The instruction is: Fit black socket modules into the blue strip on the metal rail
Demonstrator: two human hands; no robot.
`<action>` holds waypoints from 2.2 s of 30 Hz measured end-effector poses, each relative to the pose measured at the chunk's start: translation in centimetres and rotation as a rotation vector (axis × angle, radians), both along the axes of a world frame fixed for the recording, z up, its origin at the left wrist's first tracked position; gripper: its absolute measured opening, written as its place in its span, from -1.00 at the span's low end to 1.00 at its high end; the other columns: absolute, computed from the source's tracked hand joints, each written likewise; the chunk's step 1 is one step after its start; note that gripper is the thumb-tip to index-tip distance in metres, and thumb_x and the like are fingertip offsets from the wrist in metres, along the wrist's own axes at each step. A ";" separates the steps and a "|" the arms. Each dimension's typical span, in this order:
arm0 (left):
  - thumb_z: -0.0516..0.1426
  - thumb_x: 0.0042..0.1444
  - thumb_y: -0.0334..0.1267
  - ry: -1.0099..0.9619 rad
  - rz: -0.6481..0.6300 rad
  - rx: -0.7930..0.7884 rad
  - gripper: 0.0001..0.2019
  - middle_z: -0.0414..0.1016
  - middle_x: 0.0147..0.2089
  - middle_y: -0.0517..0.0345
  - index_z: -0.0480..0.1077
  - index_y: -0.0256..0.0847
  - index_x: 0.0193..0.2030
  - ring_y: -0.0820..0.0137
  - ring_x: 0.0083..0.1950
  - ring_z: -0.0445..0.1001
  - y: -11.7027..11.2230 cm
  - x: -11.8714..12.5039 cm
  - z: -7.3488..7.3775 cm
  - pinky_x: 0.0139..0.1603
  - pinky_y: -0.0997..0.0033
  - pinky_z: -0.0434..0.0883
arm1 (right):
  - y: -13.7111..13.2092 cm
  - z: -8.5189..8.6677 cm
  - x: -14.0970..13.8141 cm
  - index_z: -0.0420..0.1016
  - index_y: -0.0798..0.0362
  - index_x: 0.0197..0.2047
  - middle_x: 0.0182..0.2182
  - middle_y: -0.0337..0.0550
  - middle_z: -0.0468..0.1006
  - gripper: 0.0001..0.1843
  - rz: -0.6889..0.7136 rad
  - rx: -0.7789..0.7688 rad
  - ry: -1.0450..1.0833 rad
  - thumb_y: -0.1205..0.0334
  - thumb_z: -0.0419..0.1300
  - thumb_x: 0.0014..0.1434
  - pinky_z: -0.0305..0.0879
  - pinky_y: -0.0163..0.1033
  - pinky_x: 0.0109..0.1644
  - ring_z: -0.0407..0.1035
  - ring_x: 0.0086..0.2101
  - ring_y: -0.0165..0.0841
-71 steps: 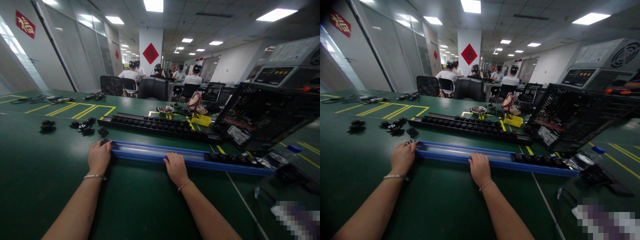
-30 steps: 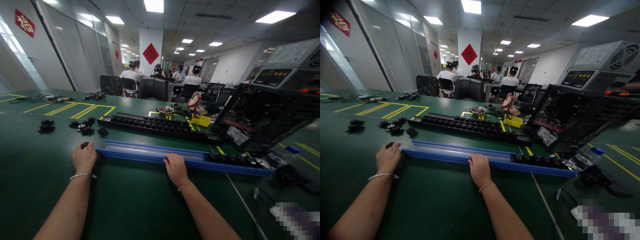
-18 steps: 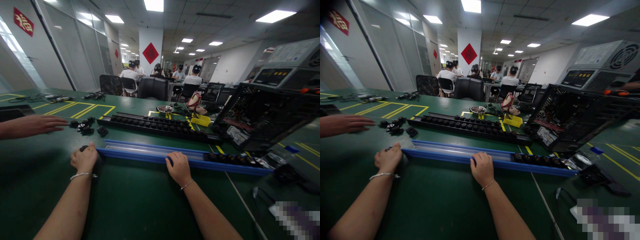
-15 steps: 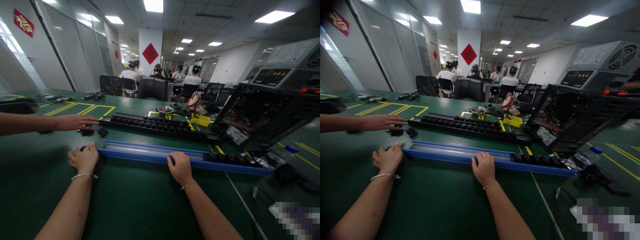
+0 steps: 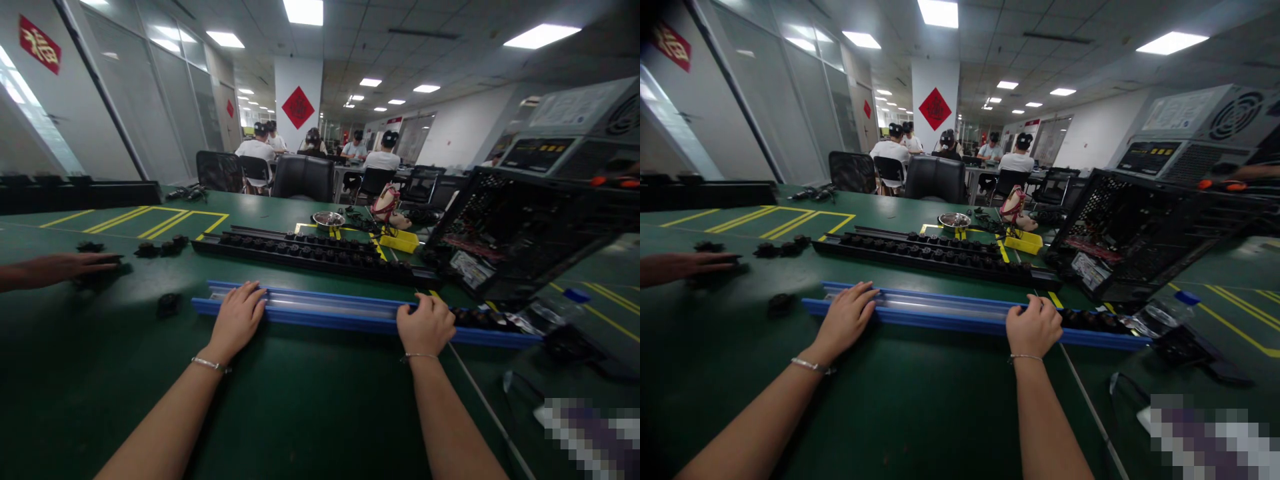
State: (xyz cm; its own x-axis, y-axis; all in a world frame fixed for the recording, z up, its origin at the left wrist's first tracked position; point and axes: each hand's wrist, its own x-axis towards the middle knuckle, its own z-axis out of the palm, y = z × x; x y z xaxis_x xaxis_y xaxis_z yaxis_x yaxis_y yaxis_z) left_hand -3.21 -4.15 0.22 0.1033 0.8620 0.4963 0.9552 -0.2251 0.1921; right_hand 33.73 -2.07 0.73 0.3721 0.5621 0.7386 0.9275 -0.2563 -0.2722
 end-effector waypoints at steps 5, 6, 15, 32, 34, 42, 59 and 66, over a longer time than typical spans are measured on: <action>-0.12 0.22 -0.14 0.038 0.002 -0.051 -0.62 0.34 0.19 0.01 0.40 -0.14 0.03 0.24 0.24 0.23 -0.1 0.1 0.1 0.26 0.07 0.12 | 0.2 -0.5 0.7 0.50 0.06 -0.24 -0.20 0.03 0.43 -0.70 0.015 -0.026 0.042 0.32 0.03 -0.03 0.05 -0.09 -0.26 0.20 -0.22 -0.14; -0.12 0.22 -0.14 0.036 0.003 -0.048 -0.62 0.34 0.19 0.00 0.40 -0.15 0.03 0.24 0.24 0.23 -0.1 0.1 0.1 0.26 0.07 0.12 | 0.3 -0.5 0.8 0.50 0.06 -0.24 -0.20 0.02 0.44 -0.70 0.021 -0.025 0.050 0.33 0.03 -0.03 0.05 -0.09 -0.26 0.20 -0.22 -0.14; -0.12 0.22 -0.13 0.030 0.008 -0.042 -0.59 0.35 0.18 -0.02 0.34 -0.19 0.09 0.21 0.23 0.25 0.1 0.0 0.0 0.23 0.09 0.17 | 0.9 -1.1 1.8 0.48 0.16 -0.24 -0.24 0.09 0.45 -0.69 0.162 -0.014 0.066 0.40 -0.01 -0.02 0.07 -0.03 -0.09 0.23 -0.16 -0.13; -0.14 0.23 -0.12 0.042 0.008 -0.037 -0.58 0.34 0.18 -0.01 0.32 -0.22 0.10 0.22 0.23 0.23 0.1 -0.1 -0.1 0.23 0.14 0.15 | 0.7 -0.8 1.4 0.44 0.16 -0.22 -0.23 0.09 0.46 -0.70 0.163 0.016 0.064 0.37 -0.02 -0.02 0.07 -0.08 -0.05 0.27 -0.15 -0.13; -0.14 0.23 -0.12 0.045 0.009 -0.036 -0.58 0.34 0.18 -0.01 0.32 -0.22 0.10 0.22 0.24 0.23 0.1 -0.1 -0.1 0.23 0.16 0.15 | 0.7 -0.7 1.3 0.43 0.16 -0.21 -0.23 0.09 0.46 -0.70 0.168 0.008 0.068 0.37 -0.02 -0.02 0.08 -0.07 -0.05 0.27 -0.15 -0.13; -0.15 0.23 -0.12 0.060 0.007 -0.035 -0.57 0.34 0.18 0.00 0.33 -0.24 0.10 0.21 0.22 0.24 0.1 -0.1 -0.2 0.22 0.15 0.17 | 0.7 -0.7 0.6 0.40 0.15 -0.17 -0.22 0.08 0.42 -0.68 0.212 0.017 0.091 0.34 0.00 -0.02 0.09 -0.06 -0.09 0.24 -0.15 -0.13; -0.14 0.24 -0.12 0.066 -0.001 -0.001 -0.58 0.35 0.18 0.00 0.33 -0.23 0.09 0.21 0.22 0.25 0.2 -0.2 -0.3 0.20 0.12 0.20 | 0.6 -0.8 -1.5 0.38 0.12 -0.19 -0.26 0.02 0.41 -0.70 0.298 0.095 0.047 0.32 0.05 -0.05 0.20 -0.08 -0.05 0.27 -0.18 -0.15; -0.14 0.23 -0.12 0.065 -0.009 0.004 -0.59 0.36 0.17 -0.02 0.34 -0.22 0.08 0.20 0.20 0.27 0.2 -0.3 -0.4 0.19 0.12 0.22 | 0.4 -0.8 -2.4 0.37 0.11 -0.19 -0.27 0.00 0.41 -0.72 0.352 0.107 0.034 0.32 0.07 -0.04 0.24 -0.10 -0.10 0.28 -0.21 -0.18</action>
